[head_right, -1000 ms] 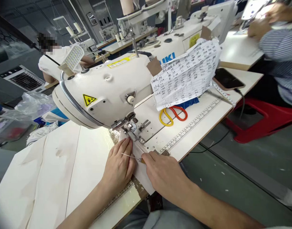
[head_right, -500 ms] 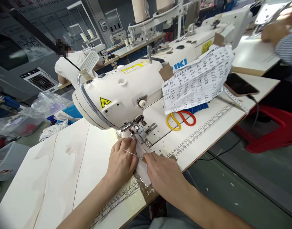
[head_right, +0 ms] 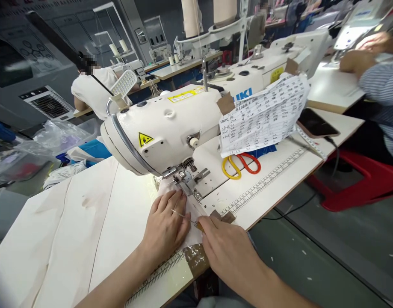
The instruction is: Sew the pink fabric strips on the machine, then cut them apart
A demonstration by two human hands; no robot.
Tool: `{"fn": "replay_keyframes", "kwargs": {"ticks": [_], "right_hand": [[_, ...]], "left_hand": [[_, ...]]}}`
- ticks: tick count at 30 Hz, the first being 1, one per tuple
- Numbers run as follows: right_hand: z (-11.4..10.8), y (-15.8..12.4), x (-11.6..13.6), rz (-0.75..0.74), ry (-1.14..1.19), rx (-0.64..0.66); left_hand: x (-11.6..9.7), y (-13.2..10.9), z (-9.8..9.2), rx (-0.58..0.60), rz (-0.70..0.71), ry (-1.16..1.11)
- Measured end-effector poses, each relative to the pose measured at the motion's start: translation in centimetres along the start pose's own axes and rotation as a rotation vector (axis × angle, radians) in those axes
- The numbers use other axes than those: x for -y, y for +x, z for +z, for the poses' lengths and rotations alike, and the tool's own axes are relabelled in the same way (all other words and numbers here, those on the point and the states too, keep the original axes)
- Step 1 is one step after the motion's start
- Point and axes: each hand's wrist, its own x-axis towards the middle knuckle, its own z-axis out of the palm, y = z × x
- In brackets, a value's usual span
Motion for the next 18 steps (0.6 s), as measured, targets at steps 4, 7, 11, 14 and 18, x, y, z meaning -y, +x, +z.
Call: {"fn": "replay_keyframes", "kwargs": {"ticks": [4,7,11,14,18], "right_hand": [[-0.7,-0.1,-1.5,0.074,0.046,-0.081],[-0.9,0.0,-2.6,0.159,0.124,-0.084],[-0.7,-0.1,-3.2,0.221,0.199,-0.080],[-0.5,-0.3,-3.2,0.223,0.195,-0.098],[-0.4,-0.4,-3.2,0.224,0.168,-0.124]], "left_hand": [[0.3,-0.1,0.3,0.019,0.016,0.027],[0.3,-0.2,0.3,0.015,0.034,0.035],[-0.3,-0.2,-0.1,0.021,-0.005,0.022],[-0.7,-0.3,-0.2,0.031,-0.016,0.024],[-0.6,-0.5,-0.2,0.099,0.003,0.027]]}}
